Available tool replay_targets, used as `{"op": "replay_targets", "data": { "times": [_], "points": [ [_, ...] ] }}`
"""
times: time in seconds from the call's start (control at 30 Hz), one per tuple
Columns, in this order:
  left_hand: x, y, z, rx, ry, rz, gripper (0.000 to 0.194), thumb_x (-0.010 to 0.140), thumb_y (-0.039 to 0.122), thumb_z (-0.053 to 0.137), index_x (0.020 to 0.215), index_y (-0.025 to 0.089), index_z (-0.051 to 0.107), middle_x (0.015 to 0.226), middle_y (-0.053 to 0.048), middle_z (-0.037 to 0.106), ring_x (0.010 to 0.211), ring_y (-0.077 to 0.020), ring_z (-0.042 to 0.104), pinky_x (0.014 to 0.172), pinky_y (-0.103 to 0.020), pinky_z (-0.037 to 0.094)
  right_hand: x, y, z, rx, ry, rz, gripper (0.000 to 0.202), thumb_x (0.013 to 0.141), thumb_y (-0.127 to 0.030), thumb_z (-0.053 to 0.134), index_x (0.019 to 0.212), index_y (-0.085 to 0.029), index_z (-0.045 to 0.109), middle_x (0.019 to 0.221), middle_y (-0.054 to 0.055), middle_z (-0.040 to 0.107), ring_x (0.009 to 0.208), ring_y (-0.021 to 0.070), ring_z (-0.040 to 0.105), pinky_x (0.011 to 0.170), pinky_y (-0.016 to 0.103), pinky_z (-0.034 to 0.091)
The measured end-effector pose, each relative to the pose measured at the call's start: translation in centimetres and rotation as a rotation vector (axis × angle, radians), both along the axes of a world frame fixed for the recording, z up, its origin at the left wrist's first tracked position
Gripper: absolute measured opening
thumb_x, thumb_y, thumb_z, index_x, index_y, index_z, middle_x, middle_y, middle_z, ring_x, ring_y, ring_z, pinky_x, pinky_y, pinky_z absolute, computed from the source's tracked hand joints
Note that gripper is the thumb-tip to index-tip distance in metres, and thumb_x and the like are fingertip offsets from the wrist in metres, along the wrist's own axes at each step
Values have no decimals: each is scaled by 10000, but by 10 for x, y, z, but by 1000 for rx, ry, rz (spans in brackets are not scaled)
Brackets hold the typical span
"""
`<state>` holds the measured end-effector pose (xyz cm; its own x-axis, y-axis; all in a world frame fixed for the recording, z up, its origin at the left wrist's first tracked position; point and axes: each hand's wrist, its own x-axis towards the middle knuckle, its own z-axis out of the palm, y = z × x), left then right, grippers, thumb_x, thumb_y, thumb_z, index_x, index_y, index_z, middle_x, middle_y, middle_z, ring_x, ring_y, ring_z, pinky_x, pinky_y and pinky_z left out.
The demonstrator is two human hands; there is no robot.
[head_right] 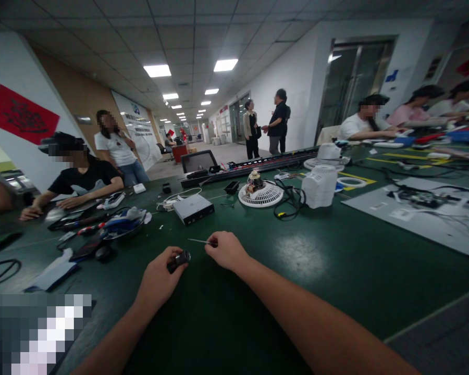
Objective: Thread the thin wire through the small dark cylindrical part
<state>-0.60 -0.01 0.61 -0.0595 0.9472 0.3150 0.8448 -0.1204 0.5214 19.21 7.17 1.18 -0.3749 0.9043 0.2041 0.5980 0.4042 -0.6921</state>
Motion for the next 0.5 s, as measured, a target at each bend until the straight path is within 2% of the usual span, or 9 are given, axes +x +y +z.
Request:
{"op": "replay_targets", "data": {
  "times": [0.2,0.3,0.4,0.5],
  "points": [
    [2,0,-2,5,-26,-74,222,797,236,632,1017,249,607,1019,-35,708,938,-226,672,824,-361,506,-10,-10,3,-97,246,74,204,861,-247,517,888,-162,700,691,7,677,594,126,580,543,230,384],
    [4,-1,-3,10,-18,-99,220,792,227,629,1010,253,608,1017,-30,703,936,-223,668,835,-362,500,-12,-8,1,-117,285,113,235,903,-263,479,912,-158,689,642,-5,649,547,120,547,531,230,372],
    [5,-1,-3,14,-17,-129,224,790,229,630,1012,254,608,1011,-29,699,935,-220,664,846,-360,494,-13,-5,-5,-152,302,133,218,917,-289,490,920,-159,665,670,1,666,556,126,542,551,243,382],
    [6,-1,-3,14,-22,-141,221,787,229,634,1004,259,610,1005,-24,695,937,-217,658,856,-359,488,-16,-3,-10,-262,392,146,108,880,-221,543,944,-163,608,727,4,683,635,138,592,607,250,422]
  ]
}}
